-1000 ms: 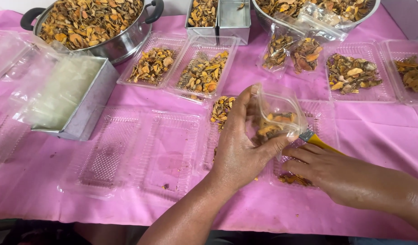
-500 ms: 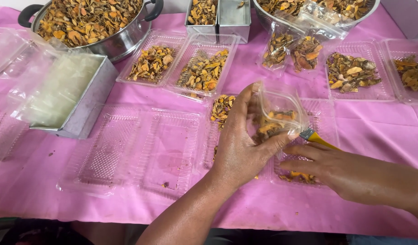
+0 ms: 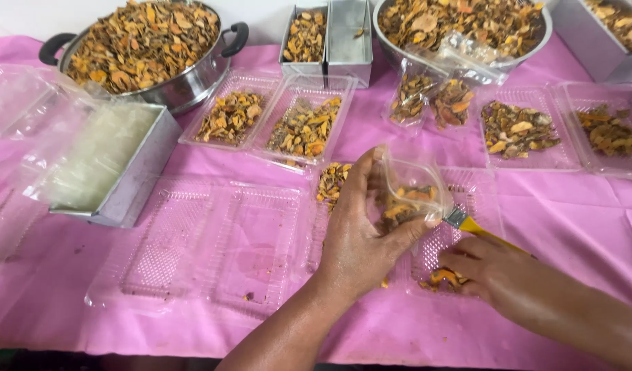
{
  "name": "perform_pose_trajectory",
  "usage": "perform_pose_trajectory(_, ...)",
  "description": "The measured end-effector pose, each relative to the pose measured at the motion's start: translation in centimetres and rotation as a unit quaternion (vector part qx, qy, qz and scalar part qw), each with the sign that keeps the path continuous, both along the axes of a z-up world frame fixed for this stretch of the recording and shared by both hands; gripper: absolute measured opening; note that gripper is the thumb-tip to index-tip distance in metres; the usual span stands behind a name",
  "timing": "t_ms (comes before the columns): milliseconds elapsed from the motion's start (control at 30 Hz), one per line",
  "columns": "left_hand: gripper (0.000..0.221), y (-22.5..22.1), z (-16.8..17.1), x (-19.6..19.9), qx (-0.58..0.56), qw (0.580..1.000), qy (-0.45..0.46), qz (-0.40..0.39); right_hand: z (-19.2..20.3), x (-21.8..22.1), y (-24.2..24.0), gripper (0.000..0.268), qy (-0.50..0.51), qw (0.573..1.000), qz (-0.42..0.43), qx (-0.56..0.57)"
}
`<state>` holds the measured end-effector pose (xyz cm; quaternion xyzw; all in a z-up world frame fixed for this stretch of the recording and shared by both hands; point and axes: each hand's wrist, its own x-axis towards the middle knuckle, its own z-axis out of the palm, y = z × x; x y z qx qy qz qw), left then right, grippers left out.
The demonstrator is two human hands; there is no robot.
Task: Packaging dried herbs into small plastic containers and bags using hands and a brush.
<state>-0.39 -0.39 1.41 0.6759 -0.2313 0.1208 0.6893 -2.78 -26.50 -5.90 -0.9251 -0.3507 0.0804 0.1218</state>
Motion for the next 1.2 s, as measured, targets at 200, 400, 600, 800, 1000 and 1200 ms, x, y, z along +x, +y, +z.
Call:
perform_pose_trajectory(200, 0.09, -0.1, -0.4, 0.3, -0.019, 0.999, 0.037, -0.018, -0.6, 0.3, 0.5, 0.038, 0.039, 0.997, -0.046, 0.045)
perform_pose_trajectory(400, 0.085, 0.4, 0.2, 0.3, 0.106, 0.992, -0.036, 0.063, 0.7, 0.6, 1.3, 0.047, 0.098, 0.985, -0.085, 0.111)
perform_pose_trajectory(600, 0.081, 0.4, 0.1, 0.2, 0.13, 0.986, -0.065, 0.081, 0.2, 0.5, 1.2, 0.018, 0.107, 0.984, -0.124, 0.066)
perform_pose_trajectory(800, 0.088, 0.3, -0.5, 0.3, 0.153, 0.969, -0.159, 0.108, -0.8, 0.0, 0.7, 0.022, 0.024, 0.991, -0.086, 0.1)
perform_pose_trajectory(1000, 0.079, 0.2, -0.6, 0.3, 0.163, 0.961, -0.193, 0.109, -0.7, 0.9, 0.4, 0.023, 0.093, 0.969, -0.164, 0.16)
perform_pose_trajectory(1200, 0.081, 0.1, -1.3, 0.6, 0.182, 0.958, -0.19, 0.112, 7.4, 1.5, 2.3, 0.03, 0.207, 0.858, -0.412, 0.224)
